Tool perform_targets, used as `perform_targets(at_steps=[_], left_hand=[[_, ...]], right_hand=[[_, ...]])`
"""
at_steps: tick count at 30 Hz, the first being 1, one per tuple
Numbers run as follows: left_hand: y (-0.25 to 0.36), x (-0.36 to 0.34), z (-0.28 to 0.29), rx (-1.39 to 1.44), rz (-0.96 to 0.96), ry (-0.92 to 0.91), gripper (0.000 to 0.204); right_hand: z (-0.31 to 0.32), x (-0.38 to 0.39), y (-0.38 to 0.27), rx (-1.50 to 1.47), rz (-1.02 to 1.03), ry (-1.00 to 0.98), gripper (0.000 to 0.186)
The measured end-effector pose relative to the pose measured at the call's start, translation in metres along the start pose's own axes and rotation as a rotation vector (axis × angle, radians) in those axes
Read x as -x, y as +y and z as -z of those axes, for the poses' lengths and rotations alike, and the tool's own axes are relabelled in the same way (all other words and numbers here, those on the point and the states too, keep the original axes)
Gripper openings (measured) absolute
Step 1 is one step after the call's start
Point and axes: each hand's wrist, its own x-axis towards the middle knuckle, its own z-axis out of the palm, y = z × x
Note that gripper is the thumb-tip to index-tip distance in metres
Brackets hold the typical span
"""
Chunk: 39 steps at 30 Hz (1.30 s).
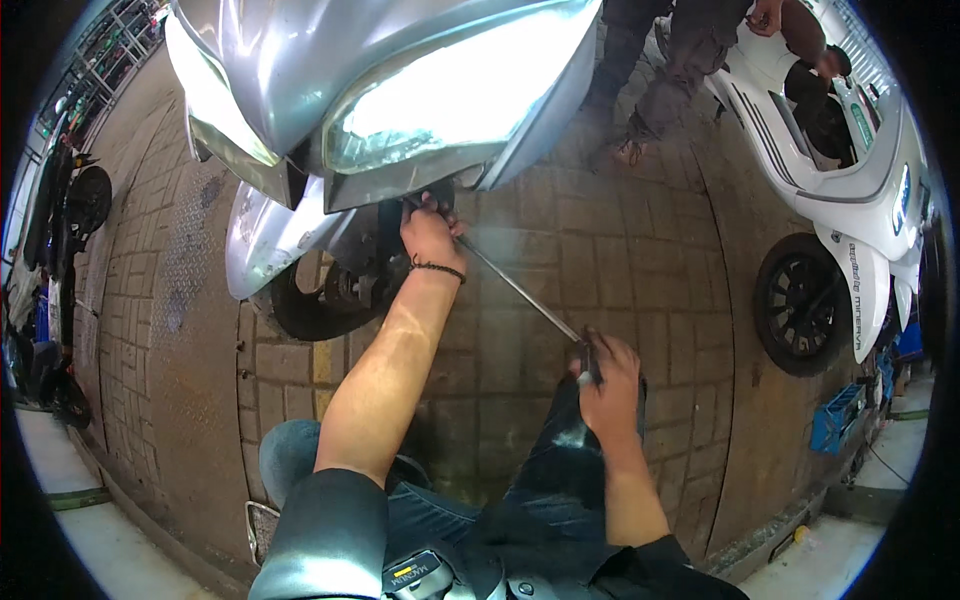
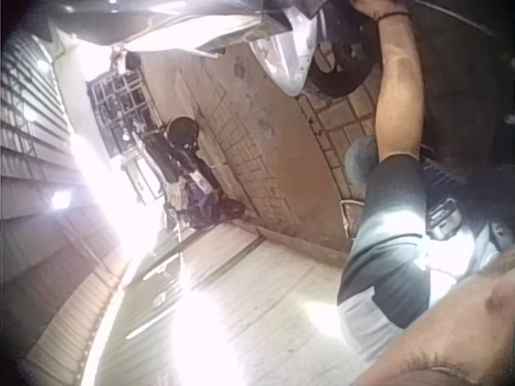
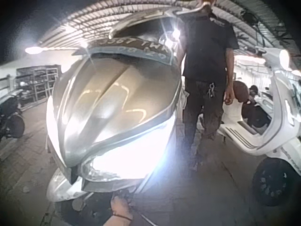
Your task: The person works on the front wheel of a scooter using a T-handle socket wrench, then stands up to look at the instrument cluster of a white scooter, and finally writes on a document while holding a red pen.
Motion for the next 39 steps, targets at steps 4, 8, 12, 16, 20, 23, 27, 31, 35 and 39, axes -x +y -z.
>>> perform_targets(at_steps=[4, 8, 12, 16, 20, 23, 27, 31, 35, 39], left_hand=[[-0.004, -0.007, 0.005, 0.036, 0.015, -0.003, 0.023], [-0.002, -0.01, 0.006, 0.057, 0.039, -0.027, 0.017], [-0.003, -0.009, 0.003, 0.114, 0.067, -0.036, 0.014], [0.005, -0.005, 0.005, 0.071, 0.048, -0.023, 0.008], [0.0, -0.009, 0.005, 0.131, 0.093, -0.006, 0.007], [0.0, -0.01, 0.006, 0.179, 0.074, -0.01, 0.007], [0.003, -0.009, 0.009, 0.13, 0.051, -0.013, 0.011], [0.001, -0.014, 0.008, 0.197, 0.066, -0.07, 0.015], [0.0, -0.009, 0.006, 0.255, 0.028, -0.017, 0.01], [-0.004, 0.0, -0.002, 0.183, -0.044, -0.005, 0.009]], right_hand=[[-0.003, -0.017, -0.021, -0.675, -1.159, -0.177, 0.035], [0.012, -0.005, -0.008, 0.125, -0.066, -0.026, 0.036], [-0.003, -0.006, -0.015, -0.504, -0.847, -0.184, 0.033], [0.015, -0.013, -0.004, 0.239, -0.035, 0.062, 0.031], [0.011, -0.018, -0.018, -0.192, -0.238, -0.012, 0.036], [0.011, -0.024, -0.028, -0.555, -0.925, -0.219, 0.04], [0.027, -0.02, -0.011, -0.008, -0.289, -0.214, 0.037], [0.014, -0.005, -0.006, 0.016, 0.045, -0.052, 0.033], [0.007, -0.017, -0.019, -0.621, -0.799, -0.281, 0.035], [0.027, -0.033, -0.008, -0.51, -0.755, -0.318, 0.036]])
